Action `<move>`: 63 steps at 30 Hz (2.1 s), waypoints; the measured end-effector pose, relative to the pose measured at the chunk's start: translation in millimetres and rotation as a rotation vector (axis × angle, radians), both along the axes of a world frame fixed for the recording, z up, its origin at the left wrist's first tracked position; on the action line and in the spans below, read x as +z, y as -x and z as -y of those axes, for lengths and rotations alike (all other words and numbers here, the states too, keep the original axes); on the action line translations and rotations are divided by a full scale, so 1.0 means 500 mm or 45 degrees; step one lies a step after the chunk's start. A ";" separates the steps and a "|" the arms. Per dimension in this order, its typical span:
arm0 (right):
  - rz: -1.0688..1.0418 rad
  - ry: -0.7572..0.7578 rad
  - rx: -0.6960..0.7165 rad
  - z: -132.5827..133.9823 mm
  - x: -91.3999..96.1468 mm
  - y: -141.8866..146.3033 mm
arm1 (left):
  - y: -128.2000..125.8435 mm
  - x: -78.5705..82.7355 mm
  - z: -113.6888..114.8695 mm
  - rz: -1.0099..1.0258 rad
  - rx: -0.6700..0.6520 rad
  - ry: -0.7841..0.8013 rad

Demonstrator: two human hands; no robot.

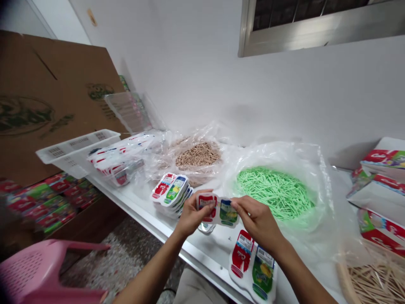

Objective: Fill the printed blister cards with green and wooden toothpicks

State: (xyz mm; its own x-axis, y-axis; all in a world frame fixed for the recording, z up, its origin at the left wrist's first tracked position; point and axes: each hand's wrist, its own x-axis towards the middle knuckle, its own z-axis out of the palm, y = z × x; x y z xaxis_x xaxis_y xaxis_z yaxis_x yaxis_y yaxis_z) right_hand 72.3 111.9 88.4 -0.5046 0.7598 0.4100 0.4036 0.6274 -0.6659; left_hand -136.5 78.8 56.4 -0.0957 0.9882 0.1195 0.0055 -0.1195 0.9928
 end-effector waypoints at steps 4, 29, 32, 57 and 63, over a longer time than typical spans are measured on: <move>-0.106 0.152 -0.073 -0.021 -0.018 0.049 | 0.028 0.015 -0.012 -0.019 0.072 -0.002; -0.021 0.805 -0.099 -0.076 -0.169 0.138 | 0.084 -0.028 -0.027 -1.160 0.255 0.049; 0.116 0.802 -0.163 -0.081 -0.215 0.173 | 0.074 -0.064 -0.026 -1.625 0.227 0.292; 0.263 0.435 -0.505 -0.050 -0.101 -0.092 | -0.161 -0.174 0.008 -1.479 -0.364 0.431; 0.403 0.461 -0.528 -0.011 -0.165 -0.153 | -0.149 -0.134 0.026 -1.464 -0.287 0.293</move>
State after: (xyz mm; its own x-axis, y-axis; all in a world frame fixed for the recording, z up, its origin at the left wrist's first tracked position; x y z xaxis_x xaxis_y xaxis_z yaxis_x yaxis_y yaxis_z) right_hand 148.6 117.3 6.0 -0.1933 0.9807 -0.0304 0.7767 0.1340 -0.6155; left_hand -61.8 66.0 -10.8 0.1299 0.9785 -0.1604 0.9072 -0.0519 0.4176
